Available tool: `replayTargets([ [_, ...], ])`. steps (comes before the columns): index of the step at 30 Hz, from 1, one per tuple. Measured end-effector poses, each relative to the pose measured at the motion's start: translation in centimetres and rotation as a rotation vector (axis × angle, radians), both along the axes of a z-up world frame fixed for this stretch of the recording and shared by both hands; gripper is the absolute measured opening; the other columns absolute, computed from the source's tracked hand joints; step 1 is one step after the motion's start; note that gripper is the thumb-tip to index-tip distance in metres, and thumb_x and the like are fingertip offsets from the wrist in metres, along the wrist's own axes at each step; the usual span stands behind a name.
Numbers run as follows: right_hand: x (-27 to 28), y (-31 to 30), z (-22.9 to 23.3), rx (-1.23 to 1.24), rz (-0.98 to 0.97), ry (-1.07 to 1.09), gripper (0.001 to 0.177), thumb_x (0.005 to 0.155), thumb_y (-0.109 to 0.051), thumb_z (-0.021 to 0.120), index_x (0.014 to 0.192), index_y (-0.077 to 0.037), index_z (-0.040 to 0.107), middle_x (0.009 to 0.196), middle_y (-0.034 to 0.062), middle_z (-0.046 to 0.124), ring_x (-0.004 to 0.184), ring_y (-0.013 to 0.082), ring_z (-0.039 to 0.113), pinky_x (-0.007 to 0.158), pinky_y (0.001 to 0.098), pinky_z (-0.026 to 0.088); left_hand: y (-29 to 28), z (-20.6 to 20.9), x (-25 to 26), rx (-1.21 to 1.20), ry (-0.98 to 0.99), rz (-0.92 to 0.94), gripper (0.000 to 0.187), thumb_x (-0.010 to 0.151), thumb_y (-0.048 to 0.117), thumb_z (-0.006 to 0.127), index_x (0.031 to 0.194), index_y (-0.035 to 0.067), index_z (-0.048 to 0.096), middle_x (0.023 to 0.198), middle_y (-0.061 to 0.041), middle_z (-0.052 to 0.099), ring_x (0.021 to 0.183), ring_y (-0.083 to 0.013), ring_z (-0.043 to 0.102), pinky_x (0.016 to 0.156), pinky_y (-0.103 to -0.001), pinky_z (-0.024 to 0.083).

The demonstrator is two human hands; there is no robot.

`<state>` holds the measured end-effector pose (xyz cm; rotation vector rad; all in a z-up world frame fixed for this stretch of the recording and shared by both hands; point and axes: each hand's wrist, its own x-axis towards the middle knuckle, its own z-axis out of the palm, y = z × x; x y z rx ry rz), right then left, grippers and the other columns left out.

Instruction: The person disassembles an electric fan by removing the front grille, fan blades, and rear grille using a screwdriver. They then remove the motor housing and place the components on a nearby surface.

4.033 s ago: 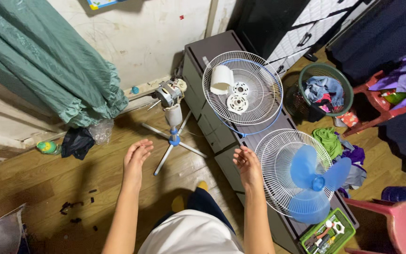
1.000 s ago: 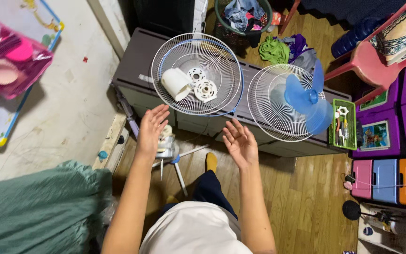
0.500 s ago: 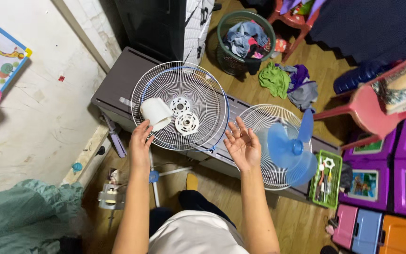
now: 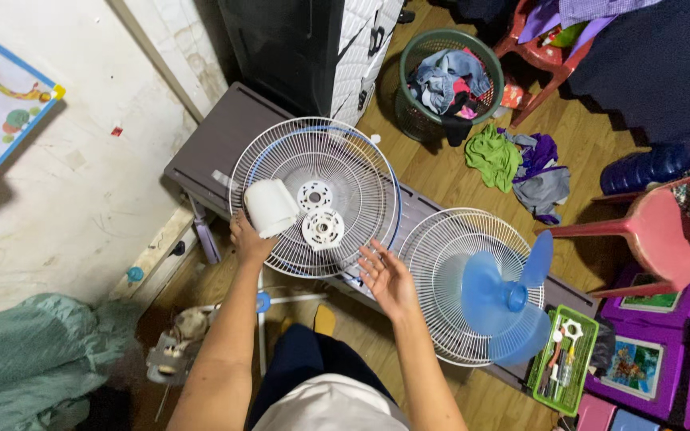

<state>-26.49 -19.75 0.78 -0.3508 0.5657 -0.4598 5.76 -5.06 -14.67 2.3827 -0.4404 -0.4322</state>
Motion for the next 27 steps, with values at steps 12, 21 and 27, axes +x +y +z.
replayTargets([
  [12,-2.1,-1.1,-1.6,-0.013,-0.052,0.241,0.056,0.098,-0.032,0.055,0.146,-0.004,0.049,0.138,0.0168,0.064,0.112,0.0239,0.068,0.094,0.0378,0.056,-2.2,1.5,5.9,0.062,0.232,-0.235,0.134,0.054,0.019,0.095,0.161,0.014,0.015,0.155,-0.022,0.038,0.140,-0.0391,0.044,0.116,-0.044,0.039],
  [21,0.3,-0.9,-0.9,-0.083,-0.042,0.342,0.055,0.099,-0.032,0.053,0.147,-0.004,0.049,0.137,0.0163,0.064,0.114,0.0233,0.065,0.095,0.0366,0.054,-3.8,8.8,6.0,0.072,0.229,-0.263,0.124,0.057,0.032,0.095,0.158,0.013,0.026,0.144,-0.022,0.054,0.136,-0.0370,0.052,0.114,-0.044,0.045],
  [27,1.8,-1.6,1.0,-0.205,0.038,0.412,0.055,0.101,-0.036,0.051,0.147,-0.006,0.050,0.139,0.0137,0.063,0.120,0.0243,0.059,0.102,0.0389,0.049,-7.4,17.6,6.2,0.078,0.059,-0.470,0.108,0.055,0.050,0.092,0.145,0.010,0.048,0.142,-0.019,0.054,0.133,-0.0361,0.051,0.108,-0.046,0.044],
])
